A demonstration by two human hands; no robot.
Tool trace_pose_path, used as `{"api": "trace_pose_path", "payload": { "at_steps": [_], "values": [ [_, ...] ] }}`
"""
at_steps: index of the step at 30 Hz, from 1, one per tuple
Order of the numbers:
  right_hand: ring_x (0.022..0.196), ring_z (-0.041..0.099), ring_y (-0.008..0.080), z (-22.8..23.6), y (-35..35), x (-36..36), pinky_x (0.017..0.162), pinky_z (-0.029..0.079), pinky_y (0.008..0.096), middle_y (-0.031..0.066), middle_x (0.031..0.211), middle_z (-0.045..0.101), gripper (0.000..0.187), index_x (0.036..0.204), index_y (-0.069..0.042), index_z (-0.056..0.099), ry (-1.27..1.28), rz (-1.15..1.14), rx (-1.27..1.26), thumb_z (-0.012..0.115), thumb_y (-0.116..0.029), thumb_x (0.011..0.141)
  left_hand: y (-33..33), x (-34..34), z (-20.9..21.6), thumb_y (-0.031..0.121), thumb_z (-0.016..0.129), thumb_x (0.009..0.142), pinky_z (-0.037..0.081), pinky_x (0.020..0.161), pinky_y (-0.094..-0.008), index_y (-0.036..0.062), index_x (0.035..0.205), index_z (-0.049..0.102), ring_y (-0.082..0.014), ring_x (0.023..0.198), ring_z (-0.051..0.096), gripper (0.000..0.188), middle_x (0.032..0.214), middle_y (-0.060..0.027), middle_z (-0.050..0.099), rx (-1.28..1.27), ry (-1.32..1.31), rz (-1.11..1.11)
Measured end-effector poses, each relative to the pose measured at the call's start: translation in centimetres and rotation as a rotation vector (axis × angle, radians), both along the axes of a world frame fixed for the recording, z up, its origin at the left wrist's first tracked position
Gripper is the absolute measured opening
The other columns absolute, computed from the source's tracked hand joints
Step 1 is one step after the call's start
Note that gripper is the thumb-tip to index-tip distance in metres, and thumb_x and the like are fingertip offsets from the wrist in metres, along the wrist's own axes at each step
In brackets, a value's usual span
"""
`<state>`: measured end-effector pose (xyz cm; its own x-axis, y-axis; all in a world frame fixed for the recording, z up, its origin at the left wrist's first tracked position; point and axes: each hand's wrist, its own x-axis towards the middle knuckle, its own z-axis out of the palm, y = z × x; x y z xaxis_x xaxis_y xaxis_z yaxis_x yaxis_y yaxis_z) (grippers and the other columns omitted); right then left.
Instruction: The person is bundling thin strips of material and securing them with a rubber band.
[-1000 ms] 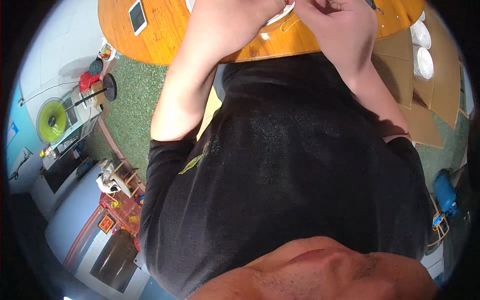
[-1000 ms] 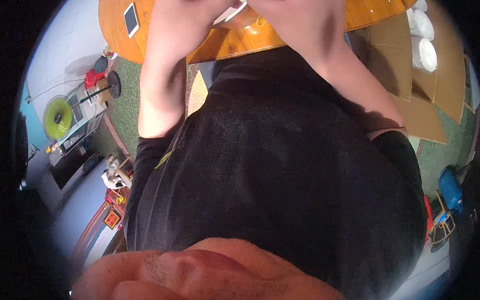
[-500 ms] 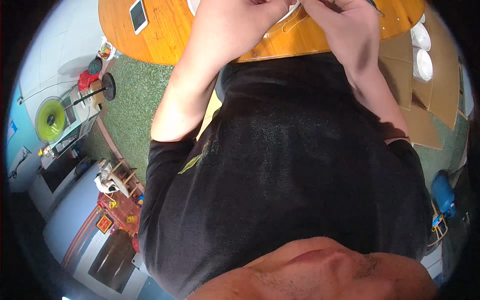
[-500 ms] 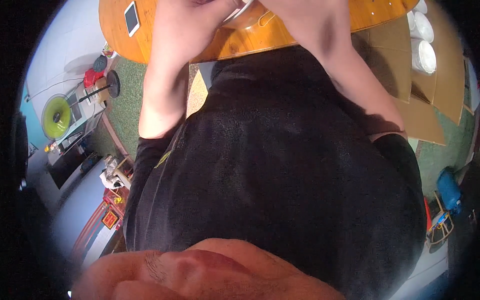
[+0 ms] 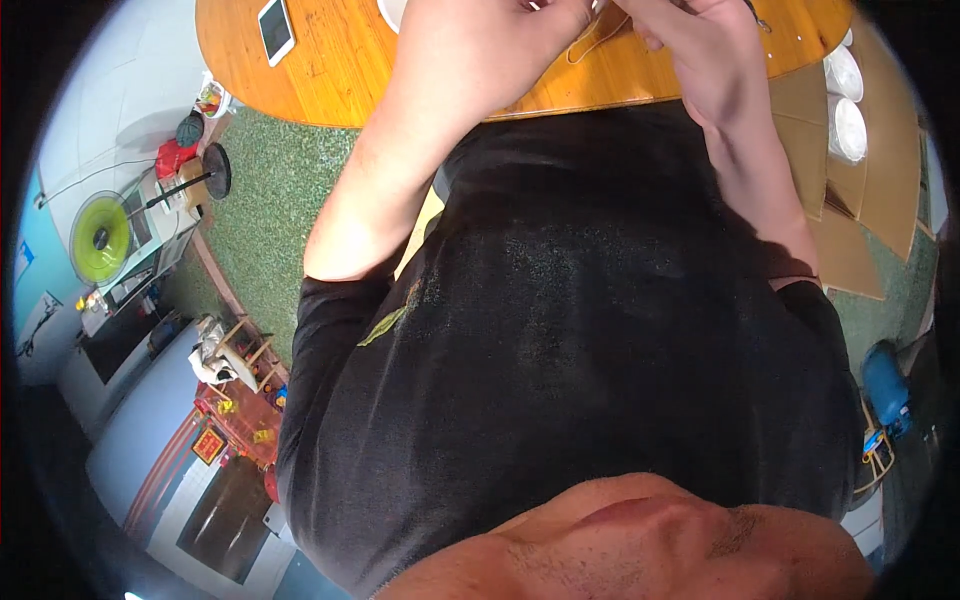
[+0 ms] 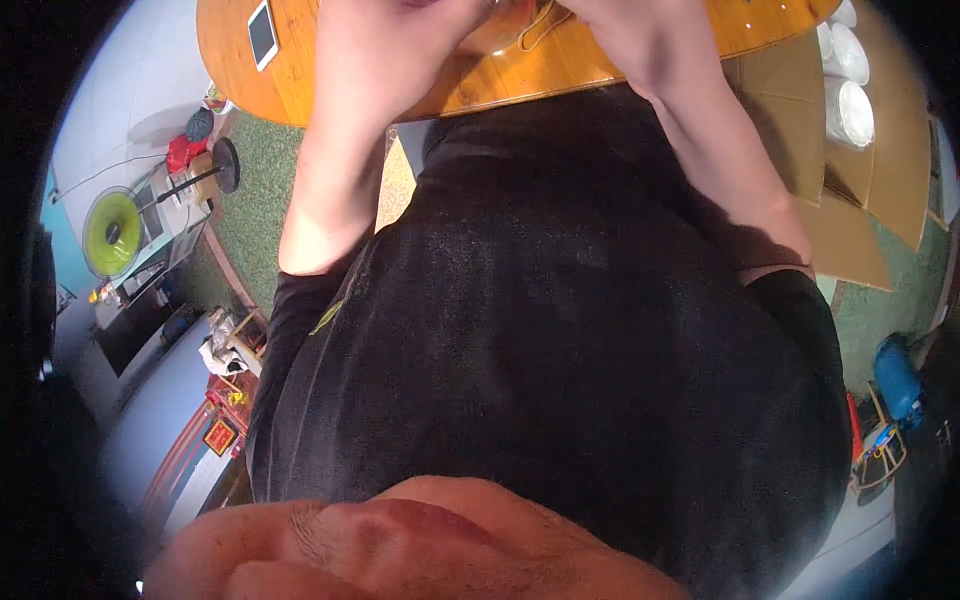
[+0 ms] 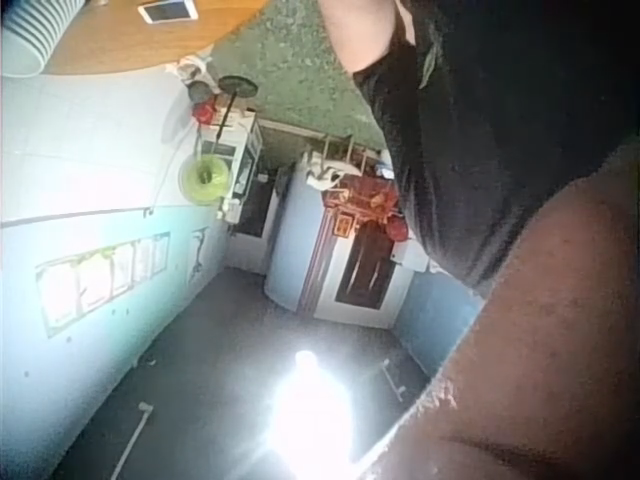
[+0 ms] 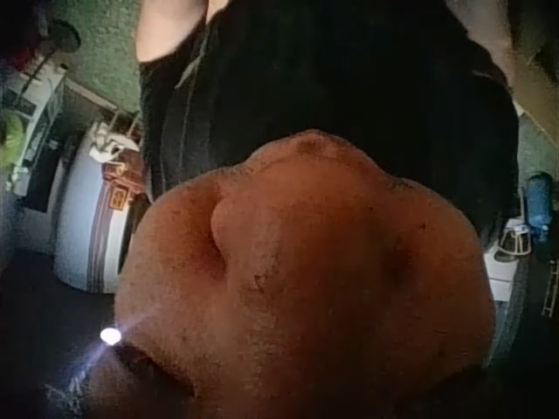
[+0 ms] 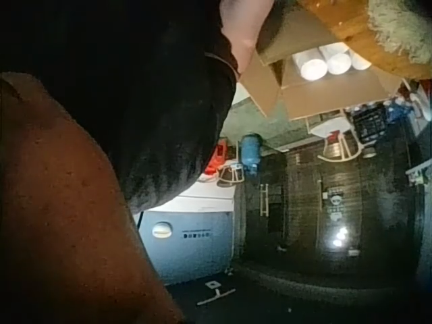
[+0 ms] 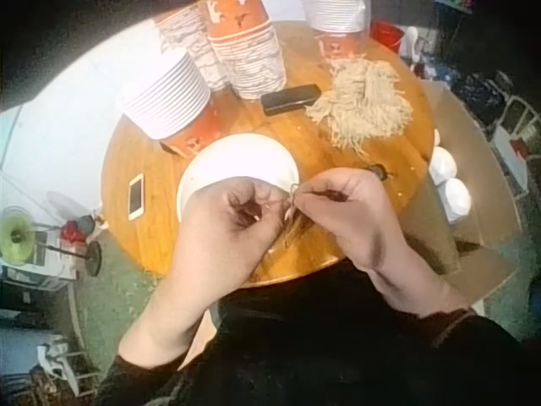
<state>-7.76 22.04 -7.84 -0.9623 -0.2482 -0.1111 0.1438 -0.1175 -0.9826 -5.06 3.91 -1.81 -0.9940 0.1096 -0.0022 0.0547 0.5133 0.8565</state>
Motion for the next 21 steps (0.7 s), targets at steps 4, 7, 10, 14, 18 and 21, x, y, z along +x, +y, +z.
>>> {"api": "trace_pose_path", "payload": {
  "at_steps": [4, 7, 10, 14, 18, 21],
  "values": [
    [0.081, 0.065, 0.0106, -0.7, 0.0, -0.2, 0.074, 0.052, 0.0232, 0.0046, 0.091, 0.072, 0.012, 0.1, 0.005, 0.073, 0.028, 0.032, -0.043, 0.07, -0.005, 0.094, 0.3, 0.2, 0.6, 0.0, 0.067, 0.092, 0.049, 0.061, -0.0245, -0.0046, 0.089, 0.069, -0.0077, 0.067, 0.06, 0.006, 0.075, -0.0053, 0.069, -0.021, 0.002, 0.02],
    [0.081, 0.065, 0.0103, -0.7, 0.0, -0.3, 0.074, 0.051, 0.0231, 0.0044, 0.091, 0.072, 0.011, 0.099, 0.005, 0.073, 0.051, 0.037, -0.022, 0.07, -0.004, 0.094, 0.4, 0.2, 1.2, 0.001, 0.068, 0.091, 0.049, 0.061, -0.0246, -0.0042, 0.088, 0.069, -0.008, 0.067, 0.06, 0.006, 0.075, -0.0053, 0.069, -0.027, -0.033, 0.035],
    [0.08, 0.065, 0.0101, -0.6, 0.3, -0.3, 0.074, 0.051, 0.023, 0.0041, 0.09, 0.072, 0.01, 0.098, 0.005, 0.073, 0.058, 0.052, -0.012, 0.07, -0.004, 0.093, 0.5, 0.3, 1.0, 0.001, 0.068, 0.091, 0.049, 0.061, -0.0247, -0.0037, 0.087, 0.069, -0.008, 0.066, 0.06, 0.006, 0.074, -0.005, 0.068, -0.054, -0.018, 0.034],
    [0.08, 0.065, 0.01, -1.0, 0.4, -0.5, 0.073, 0.051, 0.0232, 0.0039, 0.089, 0.072, 0.009, 0.097, 0.004, 0.074, 0.057, 0.057, -0.013, 0.071, -0.004, 0.093, 0.3, 0.3, 0.5, 0.001, 0.069, 0.09, 0.049, 0.06, -0.0254, -0.0036, 0.086, 0.069, -0.0087, 0.065, 0.06, 0.006, 0.073, -0.006, 0.069, -0.036, 0.018, 0.007],
    [0.078, 0.064, 0.0094, -0.4, 0.3, -0.5, 0.071, 0.05, 0.0226, 0.0028, 0.086, 0.071, 0.009, 0.096, 0.003, 0.074, 0.027, 0.042, 0.044, 0.071, -0.005, 0.093, -0.1, 0.3, -0.5, 0.002, 0.07, 0.089, 0.05, 0.059, -0.0266, -0.0038, 0.085, 0.069, -0.0109, 0.063, 0.062, 0.007, 0.072, -0.0084, 0.07, -0.115, 0.116, -0.002],
    [0.074, 0.062, 0.0084, -0.3, 0.6, -0.9, 0.069, 0.049, 0.0217, 0.0016, 0.083, 0.07, 0.009, 0.096, 0.002, 0.074, -0.015, 0.062, 0.048, 0.071, -0.006, 0.093, -0.2, 0.2, -0.4, 0.003, 0.071, 0.089, 0.051, 0.06, -0.0275, -0.004, 0.085, 0.069, -0.013, 0.063, 0.063, 0.009, 0.072, -0.01, 0.07, -0.155, 0.194, -0.02]
  ]
}}
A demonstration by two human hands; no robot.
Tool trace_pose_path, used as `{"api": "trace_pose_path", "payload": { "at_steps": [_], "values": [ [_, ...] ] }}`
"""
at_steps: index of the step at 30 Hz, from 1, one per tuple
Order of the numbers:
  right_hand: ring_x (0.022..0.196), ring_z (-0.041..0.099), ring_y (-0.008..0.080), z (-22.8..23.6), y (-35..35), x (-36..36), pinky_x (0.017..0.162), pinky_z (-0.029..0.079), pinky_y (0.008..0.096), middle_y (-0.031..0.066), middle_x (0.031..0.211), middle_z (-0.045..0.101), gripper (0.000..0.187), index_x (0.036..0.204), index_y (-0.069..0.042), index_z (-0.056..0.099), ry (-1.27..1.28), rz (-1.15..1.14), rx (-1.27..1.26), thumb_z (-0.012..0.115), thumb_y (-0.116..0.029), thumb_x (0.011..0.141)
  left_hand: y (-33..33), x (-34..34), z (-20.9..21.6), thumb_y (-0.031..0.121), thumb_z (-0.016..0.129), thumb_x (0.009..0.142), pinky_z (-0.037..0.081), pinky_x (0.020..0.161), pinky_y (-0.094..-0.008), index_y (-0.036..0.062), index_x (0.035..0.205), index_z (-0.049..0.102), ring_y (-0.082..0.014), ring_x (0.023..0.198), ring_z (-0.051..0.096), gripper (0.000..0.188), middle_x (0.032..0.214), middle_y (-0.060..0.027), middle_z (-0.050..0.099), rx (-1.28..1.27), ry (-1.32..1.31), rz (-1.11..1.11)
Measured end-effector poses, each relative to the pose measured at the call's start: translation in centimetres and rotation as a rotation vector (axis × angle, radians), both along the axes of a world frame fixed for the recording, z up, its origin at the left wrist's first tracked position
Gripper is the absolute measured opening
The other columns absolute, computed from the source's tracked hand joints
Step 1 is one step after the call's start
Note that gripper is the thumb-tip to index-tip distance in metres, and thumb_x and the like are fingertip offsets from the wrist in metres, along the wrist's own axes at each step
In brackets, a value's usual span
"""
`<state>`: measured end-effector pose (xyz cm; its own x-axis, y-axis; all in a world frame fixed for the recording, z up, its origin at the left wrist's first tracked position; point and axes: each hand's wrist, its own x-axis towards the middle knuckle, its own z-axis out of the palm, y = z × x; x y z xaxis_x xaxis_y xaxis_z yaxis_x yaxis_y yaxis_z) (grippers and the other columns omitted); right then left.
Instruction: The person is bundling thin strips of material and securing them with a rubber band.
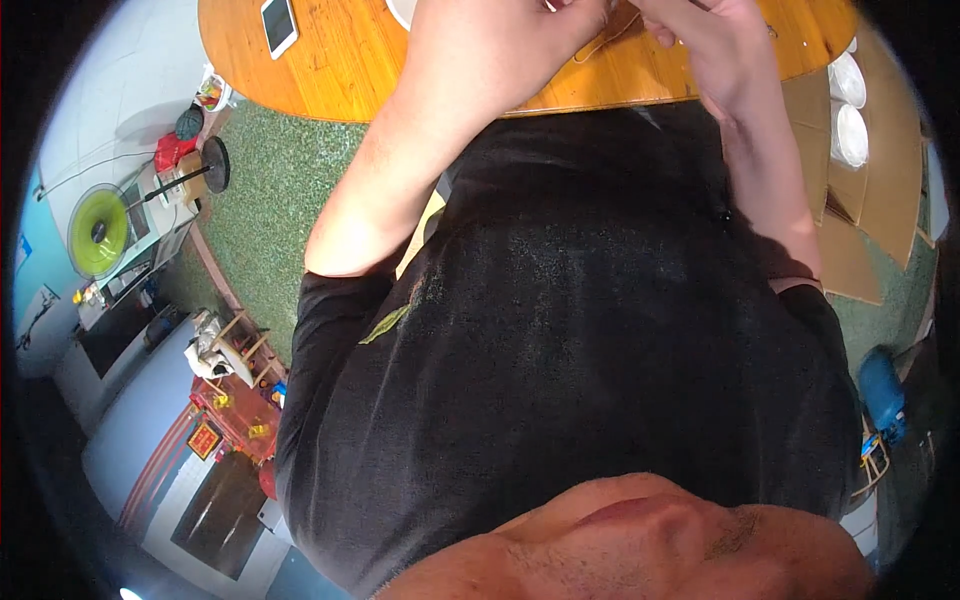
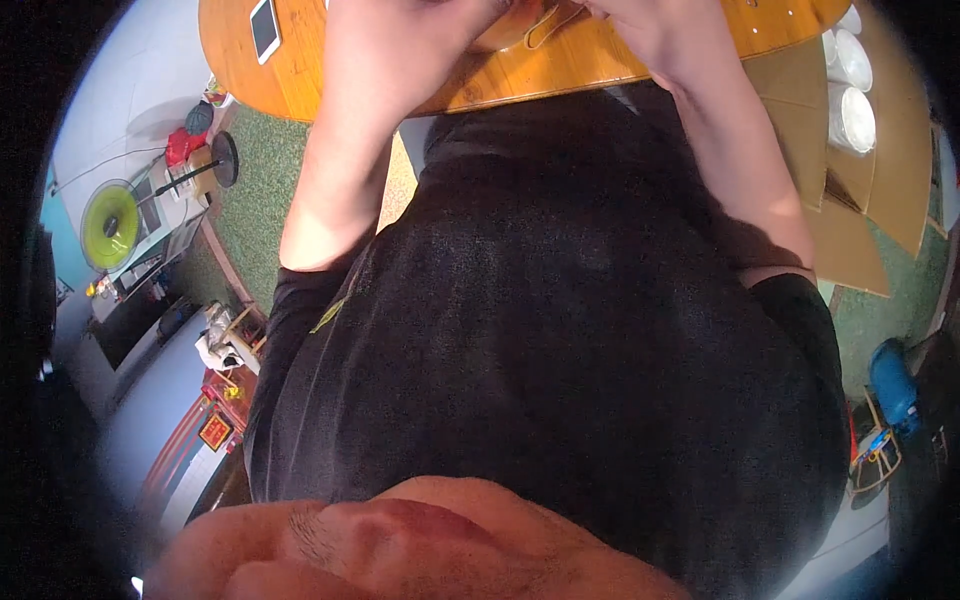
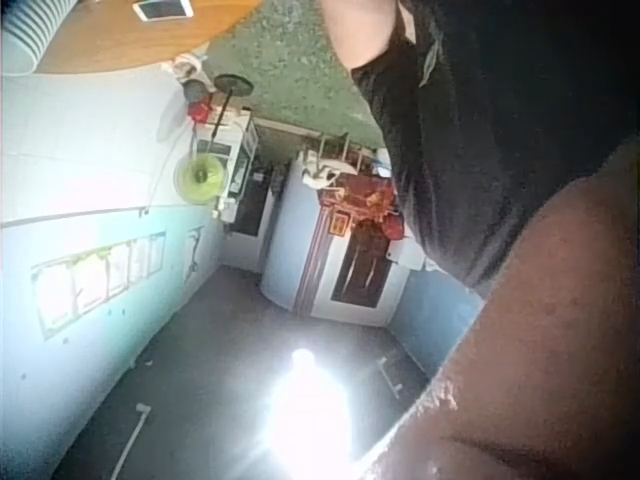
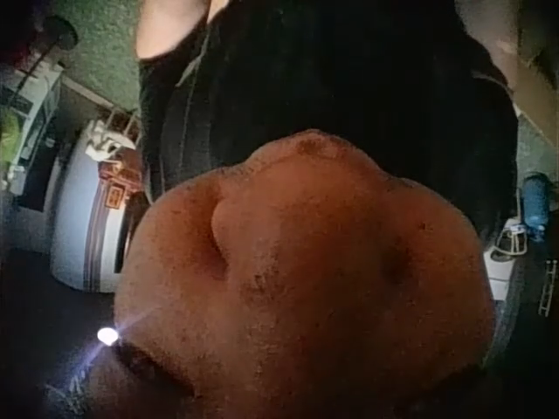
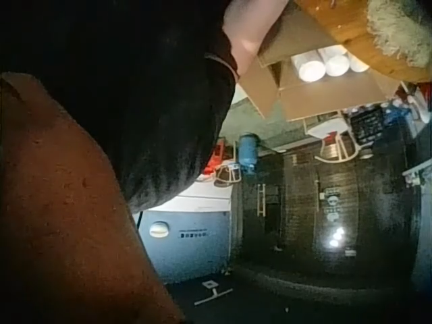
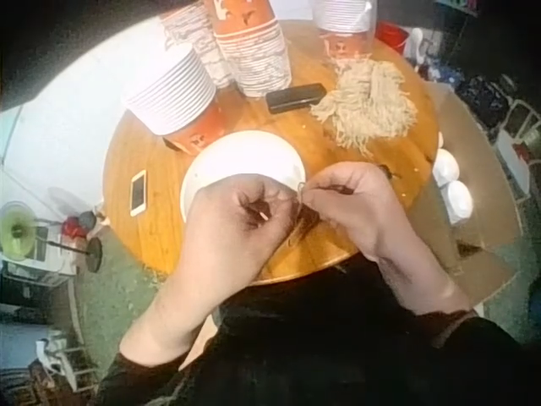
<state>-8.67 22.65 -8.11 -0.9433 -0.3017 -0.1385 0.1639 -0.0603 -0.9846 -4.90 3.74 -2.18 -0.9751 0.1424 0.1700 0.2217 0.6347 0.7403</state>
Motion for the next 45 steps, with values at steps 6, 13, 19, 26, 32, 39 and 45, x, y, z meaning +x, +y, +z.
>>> {"api": "trace_pose_path", "payload": {
  "at_steps": [6, 13, 19, 26, 32, 39, 45],
  "values": [
    [0.069, 0.059, 0.0073, -0.4, 0.3, -0.7, 0.064, 0.046, 0.0211, 0.0005, 0.079, 0.068, 0.011, 0.095, 0.002, 0.075, 0.085, 0.05, -0.013, 0.07, -0.008, 0.094, 0.1, -0.1, 0.5, 0.004, 0.071, 0.09, 0.051, 0.06, -0.0277, -0.0036, 0.083, 0.069, -0.0136, 0.064, 0.065, 0.01, 0.072, -0.0099, 0.07, 0.097, -0.062, -0.008],
    [0.066, 0.057, 0.0069, 0.0, 0.4, -0.6, 0.062, 0.044, 0.0211, -0.0008, 0.076, 0.066, 0.009, 0.092, 0.0, 0.074, 0.04, 0.069, -0.015, 0.071, -0.008, 0.093, 0.2, -0.1, 0.3, 0.003, 0.072, 0.088, 0.053, 0.062, -0.028, -0.0032, 0.083, 0.07, -0.014, 0.065, 0.067, 0.008, 0.073, -0.0104, 0.071, 0.029, -0.083, 0.018],
    [0.065, 0.057, 0.0077, 0.3, 0.4, -0.9, 0.06, 0.043, 0.021, -0.0009, 0.075, 0.065, 0.007, 0.092, -0.001, 0.075, 0.049, 0.096, 0.047, 0.072, -0.007, 0.093, 0.1, -0.2, -0.3, 0.003, 0.073, 0.084, 0.054, 0.064, -0.0312, -0.003, 0.083, 0.07, -0.0198, 0.066, 0.069, 0.006, 0.075, -0.0131, 0.072, -0.02, 0.024, -0.009],
    [0.065, 0.057, 0.0086, 0.2, 1.0, -1.7, 0.06, 0.044, 0.0216, 0.0005, 0.076, 0.067, 0.007, 0.092, 0.0, 0.075, -0.052, 0.179, -0.019, 0.072, -0.007, 0.091, 0.0, -0.2, -0.6, 0.004, 0.075, 0.082, 0.055, 0.063, -0.0341, -0.0031, 0.084, 0.07, -0.0251, 0.068, 0.071, 0.009, 0.075, -0.0155, 0.071, -0.077, 0.153, -0.028],
    [0.071, 0.06, 0.0079, 0.3, 0.4, -1.4, 0.066, 0.047, 0.0216, 0.0005, 0.08, 0.068, 0.008, 0.091, 0.001, 0.074, 0.068, 0.126, 0.091, 0.07, -0.006, 0.09, -0.2, -0.2, -0.7, 0.005, 0.076, 0.082, 0.055, 0.063, -0.0348, -0.0029, 0.084, 0.07, -0.027, 0.068, 0.071, 0.01, 0.076, -0.0167, 0.071, -0.092, 0.128, -0.035],
    [0.075, 0.06, 0.0079, 0.0, 0.0, -0.8, 0.068, 0.048, 0.0221, -0.0002, 0.083, 0.068, 0.008, 0.093, 0.001, 0.071, 0.101, 0.083, 0.073, 0.065, -0.004, 0.092, -0.3, -0.3, 0.1, 0.004, 0.072, 0.084, 0.054, 0.063, -0.0334, -0.003, 0.087, 0.07, -0.024, 0.068, 0.069, 0.008, 0.078, -0.0157, 0.071, -0.057, 0.07, -0.063],
    [0.068, 0.056, 0.0056, 0.8, 0.4, -0.6, 0.063, 0.044, 0.0198, -0.0009, 0.082, 0.067, 0.011, 0.096, -0.001, 0.071, -0.029, 0.101, -0.011, 0.063, -0.007, 0.093, -0.4, -0.5, 0.8, 0.006, 0.072, 0.087, 0.053, 0.064, -0.0308, -0.0031, 0.094, 0.072, -0.0156, 0.068, 0.065, 0.011, 0.077, -0.0132, 0.071, 0.088, -0.138, -0.069]
  ]
}}
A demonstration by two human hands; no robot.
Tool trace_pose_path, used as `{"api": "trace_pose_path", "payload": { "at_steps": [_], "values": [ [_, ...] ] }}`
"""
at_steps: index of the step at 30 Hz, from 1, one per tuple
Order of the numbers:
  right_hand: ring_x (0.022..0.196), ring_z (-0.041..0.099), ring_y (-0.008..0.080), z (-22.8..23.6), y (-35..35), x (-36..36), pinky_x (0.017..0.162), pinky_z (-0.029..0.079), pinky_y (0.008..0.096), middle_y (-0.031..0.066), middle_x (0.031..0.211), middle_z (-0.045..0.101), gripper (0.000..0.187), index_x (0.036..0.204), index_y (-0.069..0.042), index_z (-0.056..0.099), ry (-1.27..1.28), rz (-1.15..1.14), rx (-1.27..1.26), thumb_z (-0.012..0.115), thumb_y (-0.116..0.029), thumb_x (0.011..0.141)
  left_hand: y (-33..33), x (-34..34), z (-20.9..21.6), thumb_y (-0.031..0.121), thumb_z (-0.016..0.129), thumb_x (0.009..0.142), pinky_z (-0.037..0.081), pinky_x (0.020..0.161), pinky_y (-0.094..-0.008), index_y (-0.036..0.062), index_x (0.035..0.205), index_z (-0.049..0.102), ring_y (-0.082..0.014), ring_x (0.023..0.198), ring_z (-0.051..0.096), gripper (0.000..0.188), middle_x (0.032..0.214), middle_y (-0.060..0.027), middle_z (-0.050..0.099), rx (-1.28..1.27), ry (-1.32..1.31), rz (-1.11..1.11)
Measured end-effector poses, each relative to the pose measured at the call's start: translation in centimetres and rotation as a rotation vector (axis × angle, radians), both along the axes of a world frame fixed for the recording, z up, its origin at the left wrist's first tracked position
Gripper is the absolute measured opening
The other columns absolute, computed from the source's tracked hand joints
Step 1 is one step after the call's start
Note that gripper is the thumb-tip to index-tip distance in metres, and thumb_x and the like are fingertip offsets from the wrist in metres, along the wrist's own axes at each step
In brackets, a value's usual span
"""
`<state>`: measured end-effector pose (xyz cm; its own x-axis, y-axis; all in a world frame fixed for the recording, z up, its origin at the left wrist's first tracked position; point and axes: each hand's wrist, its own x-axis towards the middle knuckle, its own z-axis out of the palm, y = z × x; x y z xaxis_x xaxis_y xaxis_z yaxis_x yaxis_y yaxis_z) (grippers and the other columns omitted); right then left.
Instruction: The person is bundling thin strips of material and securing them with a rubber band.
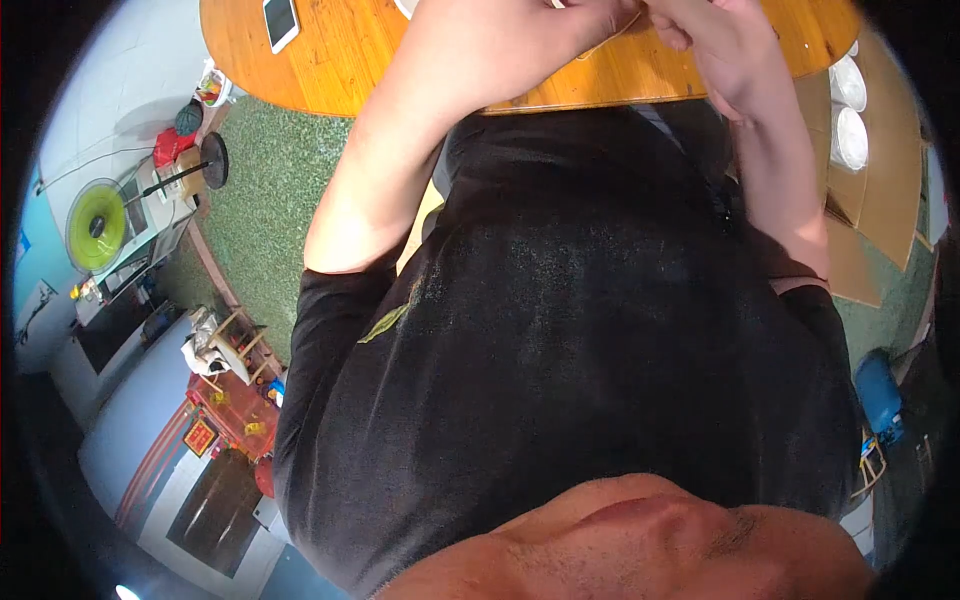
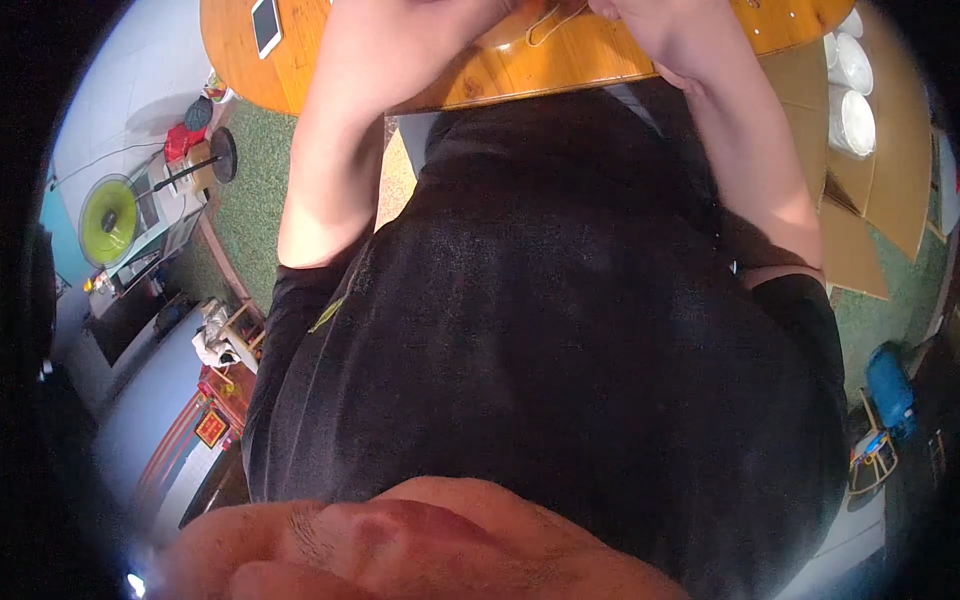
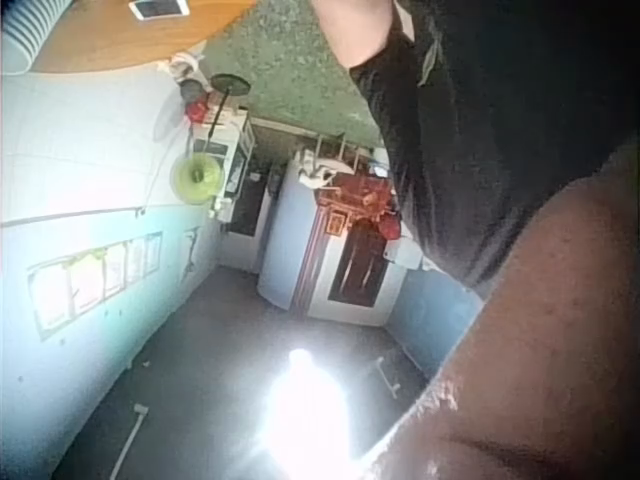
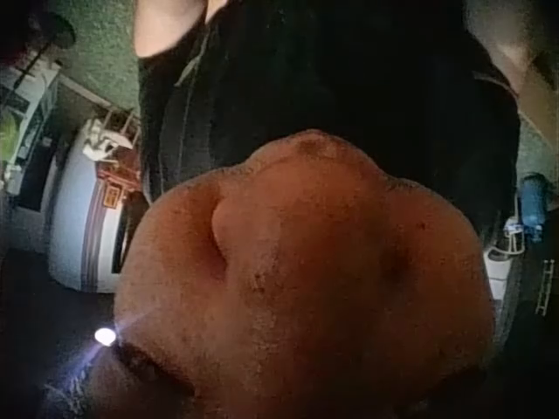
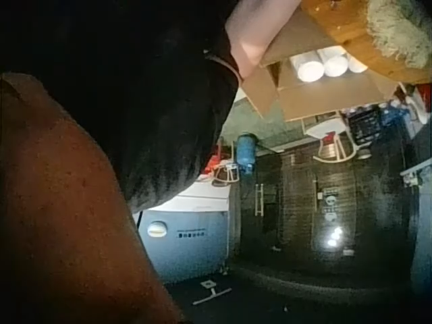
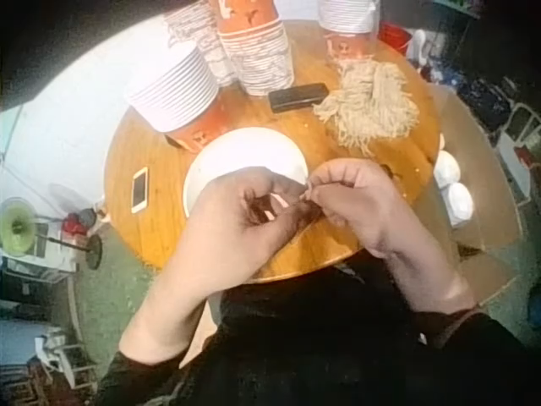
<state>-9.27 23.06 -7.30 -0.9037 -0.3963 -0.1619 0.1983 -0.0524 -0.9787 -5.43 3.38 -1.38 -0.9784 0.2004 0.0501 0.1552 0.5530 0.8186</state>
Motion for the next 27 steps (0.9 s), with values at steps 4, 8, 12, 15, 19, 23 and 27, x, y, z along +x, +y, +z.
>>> {"api": "trace_pose_path", "payload": {
  "at_steps": [4, 8, 12, 15, 19, 23, 27],
  "values": [
    [0.065, 0.054, 0.0051, 0.2, -0.3, 0.2, 0.06, 0.041, 0.0196, -0.0012, 0.079, 0.066, 0.011, 0.097, -0.002, 0.072, -0.022, -0.012, -0.013, 0.064, -0.009, 0.094, 0.7, 0.0, 0.2, 0.009, 0.078, 0.086, 0.055, 0.065, -0.0334, -0.0037, 0.094, 0.072, -0.0222, 0.071, 0.07, 0.016, 0.08, -0.0167, 0.072, -0.162, 0.024, 0.022],
    [0.064, 0.054, 0.0054, -0.1, -0.3, 0.2, 0.059, 0.041, 0.0198, -0.0013, 0.077, 0.065, 0.01, 0.097, -0.001, 0.072, -0.034, -0.071, -0.05, 0.066, -0.009, 0.094, 1.0, 0.2, -0.8, 0.01, 0.079, 0.085, 0.056, 0.066, -0.0375, -0.0044, 0.095, 0.07, -0.0323, 0.075, 0.073, 0.019, 0.082, -0.0199, 0.072, -0.198, 0.286, 0.033],
    [0.064, 0.053, 0.0056, -0.3, -0.5, 0.1, 0.059, 0.041, 0.0199, -0.0011, 0.077, 0.065, 0.008, 0.097, -0.001, 0.072, -0.036, -0.111, -0.061, 0.066, -0.007, 0.095, 1.3, 0.5, -0.2, 0.009, 0.078, 0.085, 0.057, 0.066, -0.0383, -0.0041, 0.096, 0.07, -0.034, 0.075, 0.073, 0.019, 0.083, -0.0199, 0.072, -0.189, 0.269, 0.098],
    [0.063, 0.053, 0.0058, -0.2, -0.5, 0.2, 0.058, 0.041, 0.02, -0.0012, 0.078, 0.065, 0.008, 0.098, -0.001, 0.072, -0.01, -0.099, -0.045, 0.066, -0.007, 0.095, 0.8, 0.7, -0.5, 0.008, 0.077, 0.086, 0.057, 0.066, -0.0388, -0.0044, 0.094, 0.07, -0.0342, 0.074, 0.073, 0.017, 0.083, -0.0202, 0.073, -0.269, 0.373, 0.026],
    [0.066, 0.054, 0.0059, -1.1, -0.3, 0.3, 0.062, 0.043, 0.0202, -0.0017, 0.08, 0.066, 0.008, 0.098, -0.003, 0.071, 0.027, -0.097, -0.078, 0.067, -0.009, 0.097, 0.8, 0.7, -0.7, 0.008, 0.075, 0.087, 0.056, 0.067, -0.0402, -0.0046, 0.091, 0.07, -0.0354, 0.075, 0.072, 0.015, 0.082, -0.0215, 0.072, -0.196, 0.306, 0.034],
    [0.069, 0.056, 0.0057, -0.2, -0.3, 0.5, 0.066, 0.045, 0.0205, -0.0022, 0.083, 0.067, 0.009, 0.099, -0.004, 0.071, 0.144, -0.044, 0.011, 0.066, -0.011, 0.098, 0.8, 0.6, -0.1, 0.008, 0.071, 0.089, 0.056, 0.067, -0.0403, -0.0052, 0.09, 0.07, -0.0352, 0.075, 0.072, 0.013, 0.082, -0.0235, 0.071, -0.198, 0.272, 0.042],
    [0.072, 0.058, 0.0055, -0.3, -0.3, 0.5, 0.067, 0.047, 0.0208, -0.0021, 0.085, 0.068, 0.008, 0.099, -0.003, 0.071, 0.121, -0.046, 0.005, 0.067, -0.01, 0.098, 1.2, 0.3, 1.2, 0.007, 0.068, 0.091, 0.054, 0.065, -0.037, -0.0044, 0.089, 0.068, -0.0279, 0.069, 0.07, 0.011, 0.077, -0.0195, 0.07, -0.181, 0.093, 0.081]
  ]
}}
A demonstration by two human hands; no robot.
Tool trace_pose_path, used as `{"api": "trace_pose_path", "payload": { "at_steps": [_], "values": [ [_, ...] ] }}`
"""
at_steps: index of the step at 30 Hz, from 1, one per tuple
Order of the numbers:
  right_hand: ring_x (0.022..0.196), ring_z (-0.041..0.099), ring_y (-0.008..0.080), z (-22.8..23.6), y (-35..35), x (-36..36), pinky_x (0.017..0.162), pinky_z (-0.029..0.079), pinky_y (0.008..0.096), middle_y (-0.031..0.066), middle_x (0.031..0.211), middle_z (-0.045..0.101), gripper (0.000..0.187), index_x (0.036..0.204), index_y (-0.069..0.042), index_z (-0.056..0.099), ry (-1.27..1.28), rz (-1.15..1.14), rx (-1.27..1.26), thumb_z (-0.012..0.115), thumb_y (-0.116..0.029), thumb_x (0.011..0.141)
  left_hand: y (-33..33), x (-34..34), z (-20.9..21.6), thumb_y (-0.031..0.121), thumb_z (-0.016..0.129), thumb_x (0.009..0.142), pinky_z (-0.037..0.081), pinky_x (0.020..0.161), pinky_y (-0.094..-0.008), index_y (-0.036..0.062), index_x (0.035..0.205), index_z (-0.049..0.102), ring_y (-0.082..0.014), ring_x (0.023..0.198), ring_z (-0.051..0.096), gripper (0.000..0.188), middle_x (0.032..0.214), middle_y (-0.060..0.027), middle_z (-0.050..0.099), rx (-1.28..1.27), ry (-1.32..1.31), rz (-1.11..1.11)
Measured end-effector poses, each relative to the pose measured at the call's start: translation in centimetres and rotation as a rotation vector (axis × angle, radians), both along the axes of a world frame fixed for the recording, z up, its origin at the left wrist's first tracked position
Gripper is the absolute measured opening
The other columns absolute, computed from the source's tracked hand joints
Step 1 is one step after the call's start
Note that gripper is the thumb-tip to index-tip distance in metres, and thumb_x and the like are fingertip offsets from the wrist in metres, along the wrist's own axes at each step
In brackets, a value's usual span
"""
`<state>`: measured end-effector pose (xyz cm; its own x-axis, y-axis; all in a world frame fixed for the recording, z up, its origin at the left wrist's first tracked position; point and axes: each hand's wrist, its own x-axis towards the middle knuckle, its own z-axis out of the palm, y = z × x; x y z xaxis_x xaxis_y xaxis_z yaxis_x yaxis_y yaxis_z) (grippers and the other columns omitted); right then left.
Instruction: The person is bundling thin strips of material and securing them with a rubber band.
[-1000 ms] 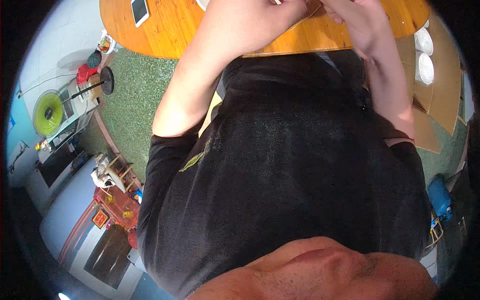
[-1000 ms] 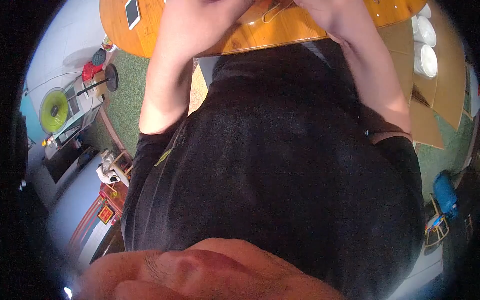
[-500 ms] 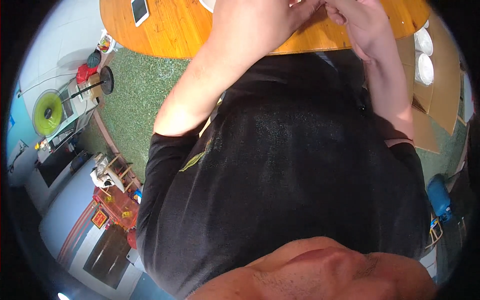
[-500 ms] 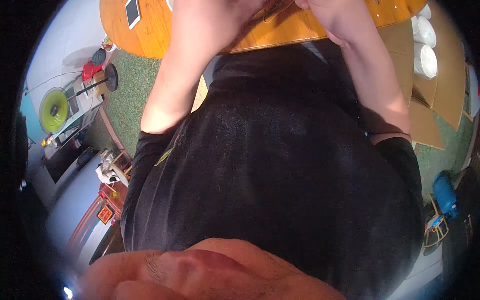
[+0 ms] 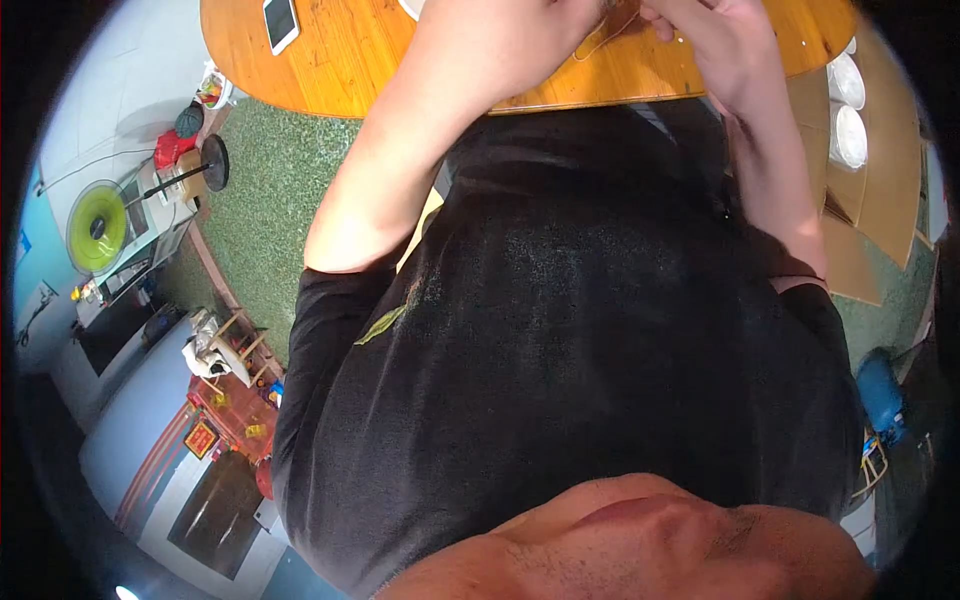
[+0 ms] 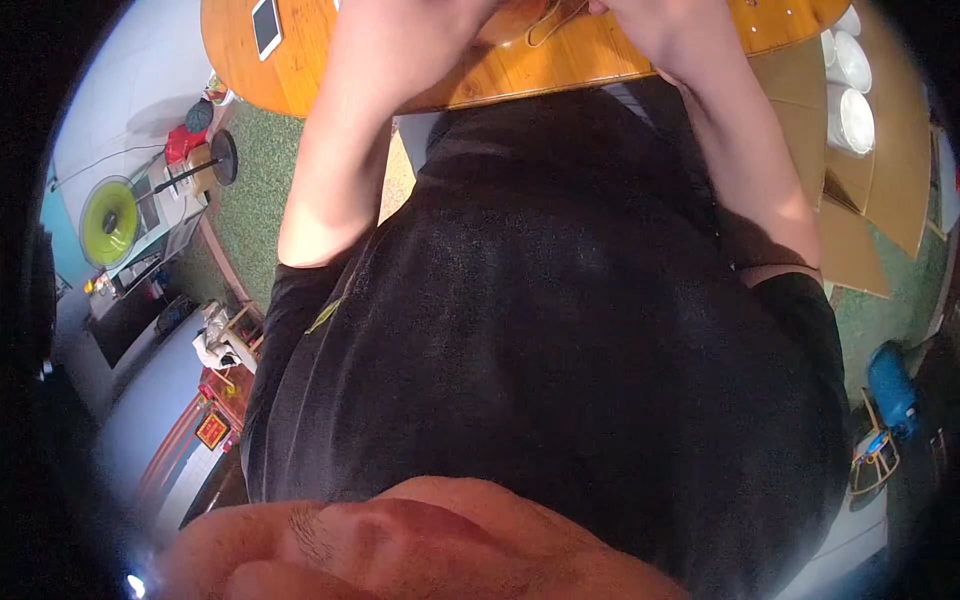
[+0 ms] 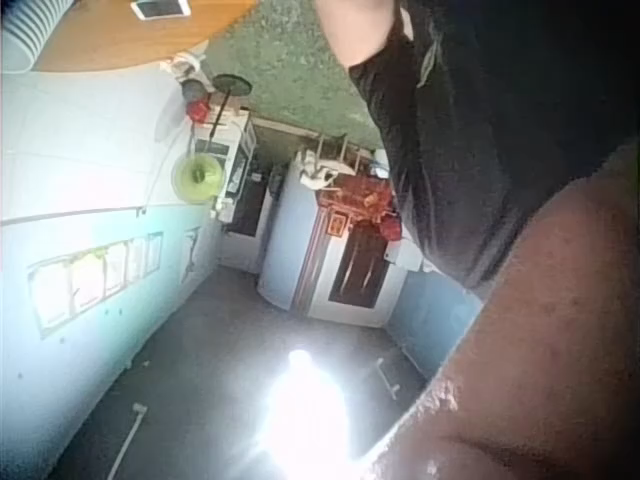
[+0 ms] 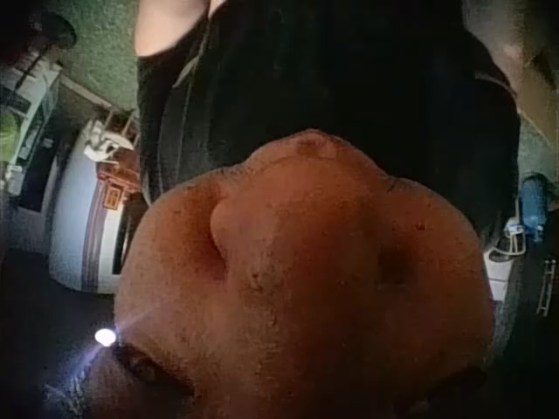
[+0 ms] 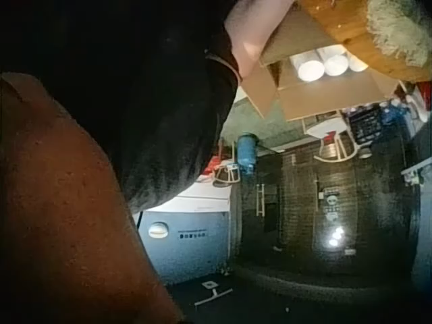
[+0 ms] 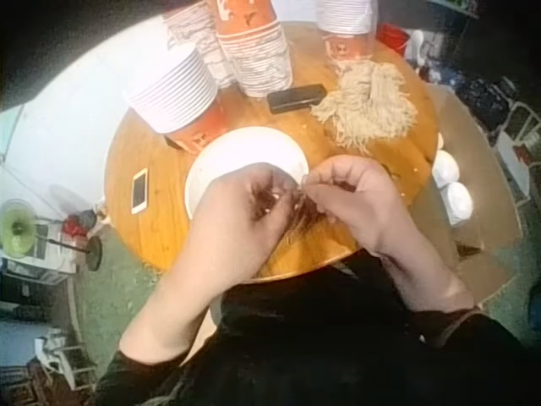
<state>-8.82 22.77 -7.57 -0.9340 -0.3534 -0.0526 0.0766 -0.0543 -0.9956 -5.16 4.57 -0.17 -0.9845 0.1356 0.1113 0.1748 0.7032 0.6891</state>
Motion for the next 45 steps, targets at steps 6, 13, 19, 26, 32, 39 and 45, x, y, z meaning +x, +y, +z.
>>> {"api": "trace_pose_path", "payload": {
  "at_steps": [6, 13, 19, 26, 32, 39, 45],
  "values": [
    [0.076, 0.061, 0.0048, -0.5, 0.0, 0.1, 0.069, 0.05, 0.0209, -0.0011, 0.087, 0.07, 0.003, 0.097, -0.001, 0.071, 0.107, -0.03, 0.003, 0.069, -0.001, 0.095, -0.4, -0.6, 0.2, 0.004, 0.064, 0.094, 0.05, 0.064, -0.03, -0.0024, 0.091, 0.062, -0.0125, 0.07, 0.059, 0.008, 0.075, -0.0078, 0.063, 0.144, -0.172, -0.049],
    [0.073, 0.062, 0.0059, 0.6, -0.6, 1.6, 0.066, 0.05, 0.0218, 0.0004, 0.084, 0.071, 0.004, 0.092, 0.002, 0.072, 0.178, -0.151, 0.158, 0.072, -0.002, 0.092, -0.5, -0.5, -0.1, 0.004, 0.064, 0.096, 0.049, 0.064, -0.0292, -0.0026, 0.093, 0.064, -0.0121, 0.07, 0.059, 0.008, 0.078, -0.007, 0.064, 0.171, -0.21, -0.067],
    [0.072, 0.063, 0.0071, 2.2, -0.8, 2.1, 0.065, 0.05, 0.0224, 0.0019, 0.081, 0.071, 0.007, 0.092, 0.004, 0.073, 0.175, -0.182, 0.277, 0.073, -0.003, 0.09, 0.1, 0.1, -0.1, 0.006, 0.066, 0.096, 0.049, 0.06, -0.0308, -0.0022, 0.092, 0.065, -0.0145, 0.064, 0.06, 0.009, 0.072, -0.0103, 0.064, 0.13, -0.153, -0.041],
    [0.071, 0.061, 0.0073, 1.7, -1.0, 2.3, 0.064, 0.049, 0.0225, 0.0034, 0.083, 0.071, 0.008, 0.093, 0.004, 0.072, -0.081, -0.184, -0.018, 0.068, -0.003, 0.092, 0.2, 0.7, -2.2, 0.002, 0.065, 0.09, 0.053, 0.066, -0.0451, -0.0001, 0.092, 0.064, -0.0408, 0.076, 0.066, 0.003, 0.085, -0.0213, 0.065, 0.023, 0.425, -0.195],
    [0.068, 0.057, 0.0073, 1.0, -1.2, 2.1, 0.062, 0.046, 0.0224, -0.0009, 0.078, 0.064, 0.006, 0.088, 0.001, 0.067, -0.069, -0.173, 0.012, 0.065, -0.003, 0.092, 0.5, 1.0, -1.9, 0.003, 0.064, 0.089, 0.052, 0.068, -0.0475, 0.0004, 0.093, 0.062, -0.0438, 0.079, 0.066, 0.005, 0.087, -0.0223, 0.065, -0.079, 0.313, -0.127],
    [0.07, 0.056, 0.0061, 1.2, -0.6, 1.9, 0.063, 0.046, 0.0219, -0.0024, 0.08, 0.063, 0.003, 0.093, -0.001, 0.066, -0.136, -0.059, 0.024, 0.063, -0.003, 0.094, -0.1, 0.4, -1.5, 0.005, 0.063, 0.091, 0.051, 0.067, -0.0442, -0.0009, 0.09, 0.061, -0.0403, 0.076, 0.065, 0.006, 0.083, -0.021, 0.064, 0.079, 0.115, -0.161],
    [0.076, 0.057, 0.005, -1.2, -0.3, 0.8, 0.068, 0.047, 0.0206, -0.0025, 0.087, 0.064, 0.004, 0.097, -0.002, 0.065, -0.025, 0.012, -0.101, 0.062, -0.003, 0.097, -0.2, 0.3, -0.8, 0.006, 0.06, 0.094, 0.05, 0.07, -0.0426, -0.0016, 0.091, 0.059, -0.0388, 0.078, 0.064, 0.008, 0.082, -0.0223, 0.063, 0.075, 0.008, -0.126]
  ]
}}
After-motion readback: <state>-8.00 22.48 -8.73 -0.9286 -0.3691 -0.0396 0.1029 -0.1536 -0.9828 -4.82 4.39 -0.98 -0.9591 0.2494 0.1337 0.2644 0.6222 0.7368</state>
